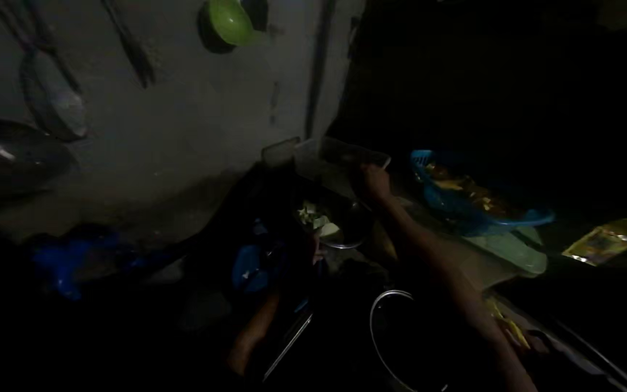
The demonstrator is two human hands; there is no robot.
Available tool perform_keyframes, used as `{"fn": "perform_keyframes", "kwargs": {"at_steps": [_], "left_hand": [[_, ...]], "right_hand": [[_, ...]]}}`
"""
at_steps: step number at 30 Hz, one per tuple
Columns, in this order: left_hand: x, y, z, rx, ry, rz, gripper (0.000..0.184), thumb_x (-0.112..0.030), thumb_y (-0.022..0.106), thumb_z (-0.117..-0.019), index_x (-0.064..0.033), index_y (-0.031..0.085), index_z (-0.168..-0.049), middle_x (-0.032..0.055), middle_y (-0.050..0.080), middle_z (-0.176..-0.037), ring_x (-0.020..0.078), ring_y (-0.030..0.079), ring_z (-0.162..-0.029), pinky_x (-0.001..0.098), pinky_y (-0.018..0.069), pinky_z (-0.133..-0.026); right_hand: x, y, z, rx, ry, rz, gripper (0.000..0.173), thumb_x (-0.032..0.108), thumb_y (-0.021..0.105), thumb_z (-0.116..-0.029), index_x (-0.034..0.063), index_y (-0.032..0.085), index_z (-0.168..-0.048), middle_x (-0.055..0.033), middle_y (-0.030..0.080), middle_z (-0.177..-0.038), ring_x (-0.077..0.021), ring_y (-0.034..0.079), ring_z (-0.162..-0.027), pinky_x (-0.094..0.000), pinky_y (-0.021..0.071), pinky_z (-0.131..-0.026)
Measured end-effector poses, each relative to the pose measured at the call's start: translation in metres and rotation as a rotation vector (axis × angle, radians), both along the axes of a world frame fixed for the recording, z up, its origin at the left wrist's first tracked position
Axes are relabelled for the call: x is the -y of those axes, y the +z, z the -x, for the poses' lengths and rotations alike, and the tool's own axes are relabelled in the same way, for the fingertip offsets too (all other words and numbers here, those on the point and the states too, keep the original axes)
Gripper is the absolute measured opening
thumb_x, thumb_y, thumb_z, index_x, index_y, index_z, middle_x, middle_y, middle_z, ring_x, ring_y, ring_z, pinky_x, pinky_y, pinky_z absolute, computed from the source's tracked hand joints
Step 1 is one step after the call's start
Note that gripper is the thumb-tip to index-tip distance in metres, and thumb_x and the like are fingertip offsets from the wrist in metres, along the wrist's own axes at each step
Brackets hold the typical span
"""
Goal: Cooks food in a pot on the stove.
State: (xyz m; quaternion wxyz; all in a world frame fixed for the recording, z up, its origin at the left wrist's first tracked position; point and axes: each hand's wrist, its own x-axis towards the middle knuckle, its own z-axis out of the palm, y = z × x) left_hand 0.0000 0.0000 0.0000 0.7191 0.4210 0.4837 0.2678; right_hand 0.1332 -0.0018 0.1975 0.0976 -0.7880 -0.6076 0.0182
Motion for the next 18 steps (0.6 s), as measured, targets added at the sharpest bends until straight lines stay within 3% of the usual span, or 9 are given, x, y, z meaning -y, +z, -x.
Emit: {"fn": "perform_keyframes", "kwargs": {"at_steps": [3,5,6,8,10,12,14,16,18], "left_hand": [[-0.004,-0.011,0.002,0.106,0.038,-0.008,0.045,-0.028,0.039,-0.1128,0.003,0.043,-0.145,0.0261,0.058,-0.129,0.0289,0.068,-0.098,0.0398,0.0589,-0.082],[-0.003,-0.006,0.025,0.042,-0.016,-0.066,0.04,-0.018,0.041,-0.1118,0.0058,0.043,-0.143,0.0253,0.058,-0.128,0.0255,0.065,-0.102,0.0357,0.0562,-0.085],[0.005,0.005,0.045,-0.113,-0.095,-0.175,0.038,-0.014,0.043,-0.1107,0.0073,0.046,-0.142,0.0229,0.059,-0.131,0.0219,0.063,-0.11,0.0321,0.0527,-0.093],[0.019,0.032,0.079,-0.368,-0.159,-0.288,0.04,-0.015,0.04,-0.1112,0.0097,0.049,-0.141,0.0264,0.054,-0.14,0.0287,0.055,-0.126,0.0399,0.043,-0.109],[0.031,0.046,0.114,-0.412,-0.068,-0.22,0.032,-0.013,0.049,-0.1072,0.0082,0.057,-0.129,0.0215,0.06,-0.124,0.025,0.058,-0.11,0.039,0.0475,-0.097],[0.041,0.048,0.149,-0.402,0.025,-0.108,0.03,-0.014,0.055,-0.1045,0.004,0.059,-0.128,0.0174,0.063,-0.117,0.0226,0.06,-0.102,0.0396,0.051,-0.089],[0.051,0.059,0.176,-0.403,0.113,-0.044,0.031,-0.014,0.054,-0.1043,0.0035,0.057,-0.13,0.0177,0.061,-0.119,0.0224,0.059,-0.103,0.0406,0.0502,-0.089],[0.058,0.069,0.19,-0.373,0.241,0.004,0.03,-0.011,0.052,-0.1045,0.0045,0.054,-0.131,0.0188,0.06,-0.117,0.0222,0.058,-0.099,0.0387,0.0502,-0.086],[0.058,0.08,0.195,-0.316,0.333,0.036,0.031,-0.011,0.047,-0.1064,0.0051,0.05,-0.133,0.0203,0.059,-0.115,0.0223,0.06,-0.092,0.036,0.0526,-0.078]], "right_hand": [[-0.013,-0.012,-0.01,-0.029,-0.078,0.021,0.038,0.021,0.048,-0.1085,0.0062,0.056,-0.142,-0.0281,0.065,-0.127,-0.049,0.062,-0.118,-0.0655,0.0486,-0.096],[-0.021,-0.018,-0.019,-0.025,-0.108,0.012,0.036,0.022,0.046,-0.1091,0.0084,0.06,-0.139,-0.0266,0.067,-0.125,-0.0482,0.064,-0.116,-0.0654,0.0501,-0.093],[-0.025,-0.021,-0.024,-0.039,-0.117,0.007,0.036,0.024,0.046,-0.1094,0.0083,0.061,-0.139,-0.0267,0.067,-0.125,-0.0484,0.064,-0.116,-0.0661,0.0497,-0.093],[-0.032,-0.03,-0.033,-0.061,-0.135,0.019,0.037,0.026,0.046,-0.1094,0.0089,0.06,-0.139,-0.0268,0.066,-0.126,-0.0483,0.064,-0.117,-0.0663,0.0498,-0.093],[-0.03,-0.039,-0.032,-0.095,-0.135,0.06,0.036,0.021,0.052,-0.1066,0.0066,0.058,-0.139,-0.0275,0.065,-0.128,-0.0485,0.063,-0.118,-0.0656,0.0497,-0.094],[-0.023,-0.059,-0.028,-0.179,-0.103,0.086,0.049,0.019,0.059,-0.1031,0.0051,0.049,-0.149,-0.0286,0.061,-0.135,-0.0484,0.059,-0.124,-0.064,0.0469,-0.101],[-0.005,-0.082,-0.019,-0.209,-0.067,0.186,0.052,0.018,0.055,-0.1054,0.0029,0.041,-0.153,-0.0273,0.054,-0.143,-0.0443,0.053,-0.131,-0.0584,0.0436,-0.108],[0.008,-0.117,-0.015,-0.125,-0.011,0.255,0.044,0.014,0.047,-0.1075,-0.001,0.046,-0.149,-0.0301,0.059,-0.135,-0.0468,0.058,-0.125,-0.0601,0.0469,-0.103],[0.02,-0.135,-0.009,-0.082,0.049,0.388,0.048,0.009,0.041,-0.1077,-0.0003,0.035,-0.155,-0.0319,0.058,-0.134,-0.0489,0.059,-0.123,-0.0606,0.0481,-0.101]]}}
